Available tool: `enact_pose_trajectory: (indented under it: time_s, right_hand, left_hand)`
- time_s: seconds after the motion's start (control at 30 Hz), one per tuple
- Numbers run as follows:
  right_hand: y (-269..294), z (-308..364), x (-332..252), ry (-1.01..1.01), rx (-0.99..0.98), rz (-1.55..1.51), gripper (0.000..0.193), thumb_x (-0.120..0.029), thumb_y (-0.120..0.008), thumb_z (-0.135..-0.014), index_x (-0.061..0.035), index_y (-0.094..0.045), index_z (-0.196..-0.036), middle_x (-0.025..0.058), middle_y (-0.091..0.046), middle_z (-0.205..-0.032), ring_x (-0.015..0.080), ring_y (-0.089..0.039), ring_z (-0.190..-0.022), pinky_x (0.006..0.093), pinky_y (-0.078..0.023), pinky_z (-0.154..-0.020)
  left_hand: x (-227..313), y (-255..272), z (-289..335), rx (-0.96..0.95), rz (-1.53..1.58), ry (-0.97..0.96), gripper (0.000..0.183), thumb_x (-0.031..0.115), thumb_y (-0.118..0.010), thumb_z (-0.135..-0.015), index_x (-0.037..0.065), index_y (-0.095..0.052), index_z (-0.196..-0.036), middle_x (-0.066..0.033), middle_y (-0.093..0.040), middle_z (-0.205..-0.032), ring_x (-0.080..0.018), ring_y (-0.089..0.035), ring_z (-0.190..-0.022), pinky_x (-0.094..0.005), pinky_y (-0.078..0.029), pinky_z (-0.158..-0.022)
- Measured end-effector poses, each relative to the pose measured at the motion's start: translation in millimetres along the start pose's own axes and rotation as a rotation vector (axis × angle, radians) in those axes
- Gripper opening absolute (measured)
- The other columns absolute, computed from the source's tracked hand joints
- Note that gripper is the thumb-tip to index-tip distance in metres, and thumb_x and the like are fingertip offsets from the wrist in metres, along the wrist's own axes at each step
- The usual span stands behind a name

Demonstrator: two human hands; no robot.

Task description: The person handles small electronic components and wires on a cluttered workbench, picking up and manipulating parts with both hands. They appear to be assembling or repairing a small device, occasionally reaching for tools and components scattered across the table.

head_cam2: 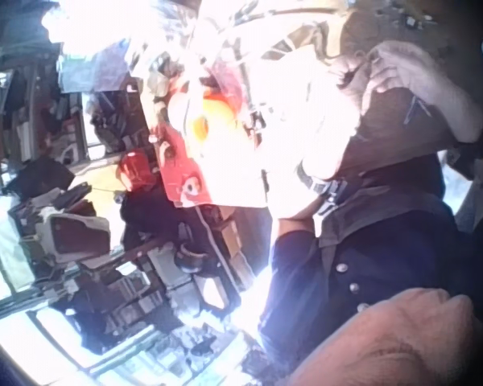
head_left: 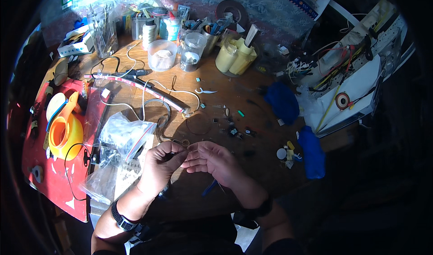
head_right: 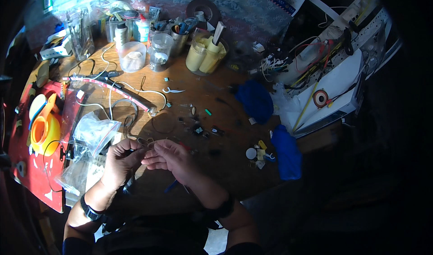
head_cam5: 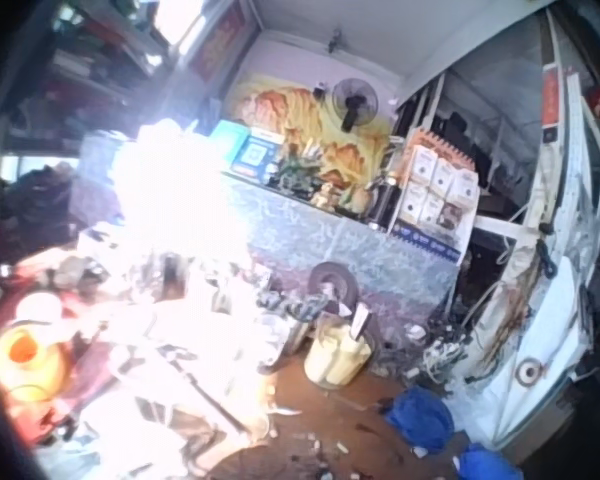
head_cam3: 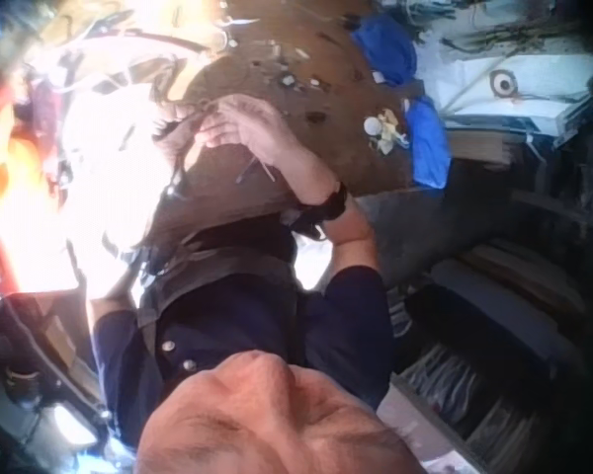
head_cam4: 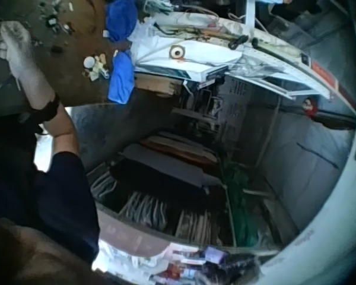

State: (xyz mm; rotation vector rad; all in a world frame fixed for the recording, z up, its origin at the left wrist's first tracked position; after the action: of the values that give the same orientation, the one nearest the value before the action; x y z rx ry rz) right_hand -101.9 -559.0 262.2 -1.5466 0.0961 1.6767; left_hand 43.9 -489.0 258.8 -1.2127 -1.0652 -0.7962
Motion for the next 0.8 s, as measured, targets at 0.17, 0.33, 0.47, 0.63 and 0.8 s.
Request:
enact_pose_trajectory:
  time_s: [0.17,0.33,0.47,0.63,0.8]
  right_hand:
    - [-3,-4,-11,-0.025,-0.049,-0.158,0.057,-0.042,-0.027,-0.098,0.0036,-0.035,-0.131,0.0200,-0.052,-0.121,0.0265,-0.053,-0.110,0.0370,-0.043,-0.093]
    - [-14,-7,-7,-0.050,-0.051,-0.240,0.061,-0.045,-0.028,-0.097,0.0031,-0.032,-0.133,0.0207,-0.047,-0.127,0.0259,-0.048,-0.116,0.0368,-0.037,-0.098]
    - [-13,-7,-7,-0.035,-0.078,-0.285,0.059,-0.042,-0.032,-0.097,0.0045,-0.029,-0.134,0.0207,-0.045,-0.130,0.0268,-0.047,-0.118,0.0373,-0.035,-0.100]
    - [-6,-7,-6,0.010,-0.140,-0.327,0.050,-0.024,-0.038,-0.095,0.0061,-0.030,-0.134,0.0230,-0.044,-0.130,0.0296,-0.046,-0.120,0.0407,-0.034,-0.103]
    - [-1,-6,-1,0.051,-0.065,-0.204,0.044,-0.003,-0.045,-0.090,0.0069,-0.035,-0.131,0.0227,-0.049,-0.125,0.0279,-0.051,-0.116,0.0379,-0.042,-0.098]
  left_hand:
    - [17,-10,4,0.002,-0.481,-0.229,0.015,-0.004,-0.064,-0.077,-0.001,-0.064,-0.091,-0.0105,-0.062,-0.086,-0.0197,-0.062,-0.076,-0.0277,-0.048,-0.068]
    - [24,-14,5,0.056,-0.646,-0.307,0.014,0.000,-0.065,-0.076,0.003,-0.065,-0.090,-0.0089,-0.060,-0.076,-0.0212,-0.061,-0.069,-0.0291,-0.048,-0.061]
    - [23,-11,4,0.123,-0.594,-0.368,0.010,0.001,-0.066,-0.077,0.002,-0.064,-0.087,-0.0091,-0.060,-0.075,-0.0212,-0.062,-0.068,-0.0284,-0.048,-0.060]
    - [14,-4,4,0.211,-0.497,-0.339,0.007,0.002,-0.066,-0.079,0.001,-0.063,-0.086,-0.0088,-0.062,-0.073,-0.0180,-0.061,-0.065,-0.0271,-0.048,-0.059]
    - [1,0,0,0.236,-0.311,-0.171,0.008,0.001,-0.066,-0.079,0.001,-0.063,-0.087,-0.0075,-0.063,-0.073,-0.0165,-0.061,-0.065,-0.0263,-0.049,-0.061]
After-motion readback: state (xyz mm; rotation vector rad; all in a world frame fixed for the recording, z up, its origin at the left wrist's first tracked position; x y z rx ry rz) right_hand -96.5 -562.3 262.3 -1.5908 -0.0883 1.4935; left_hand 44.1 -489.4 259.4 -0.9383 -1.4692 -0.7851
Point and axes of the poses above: each hand's wrist, its own z-axis away from the middle knuckle, its own y-axis out of the back of the hand, x = y × z, the point moved 3 cm from there along -z, towards the middle knuckle
